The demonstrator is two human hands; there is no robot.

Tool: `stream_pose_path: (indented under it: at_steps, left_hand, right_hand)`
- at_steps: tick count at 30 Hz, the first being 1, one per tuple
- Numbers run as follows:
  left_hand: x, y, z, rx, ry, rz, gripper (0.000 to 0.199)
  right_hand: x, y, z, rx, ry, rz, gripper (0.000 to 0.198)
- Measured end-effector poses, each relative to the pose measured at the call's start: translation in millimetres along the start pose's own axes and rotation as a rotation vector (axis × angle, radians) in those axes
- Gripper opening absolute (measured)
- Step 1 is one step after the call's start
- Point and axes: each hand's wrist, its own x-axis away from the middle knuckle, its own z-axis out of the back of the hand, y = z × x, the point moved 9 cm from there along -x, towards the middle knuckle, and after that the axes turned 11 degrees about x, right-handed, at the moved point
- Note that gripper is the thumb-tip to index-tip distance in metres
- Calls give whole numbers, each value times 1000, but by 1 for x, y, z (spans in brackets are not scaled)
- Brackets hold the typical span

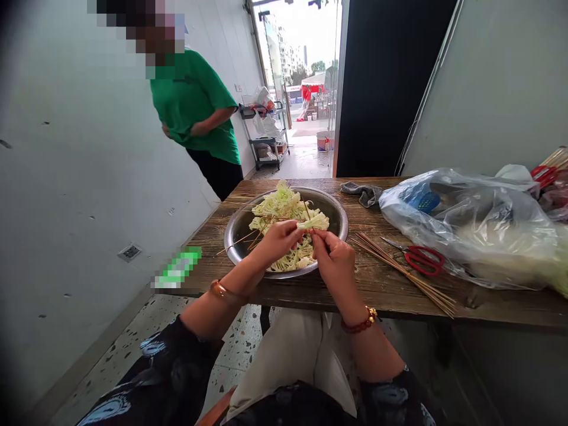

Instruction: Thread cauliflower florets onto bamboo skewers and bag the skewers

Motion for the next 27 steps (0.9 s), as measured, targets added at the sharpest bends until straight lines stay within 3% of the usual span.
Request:
stream_pose_path:
  at_steps: [5,10,12,17,22,24,27]
  left_hand:
    - [-6,-11,-13,-476,-149,-53,18]
    - [3,-24,-34,-562,-443,2,12]
    - [7,-24,-36,-589,-498,0,15]
    - [8,-22,-33,-697,-470,-10,21]
    - [4,-26,-25,-802,-379,7,12]
    - [0,-23,-14,-707,-269,21,13]
    - [-2,-16,4,-387,-103,74,11]
  right_hand:
    - [-3,1,-3,-49,-27,0,36]
    - [-2,3,-5,-95,-46,-16,37]
    - [-2,2,-5,-93,-49,-11,36]
    - [0,3,-4,-87,-53,-11,34]
    - [1,6,-3,-85,-47,-42,33]
    - [1,9,-4,-99,-57,-63,34]
    - [1,12,-6,-146,-70,-88,36]
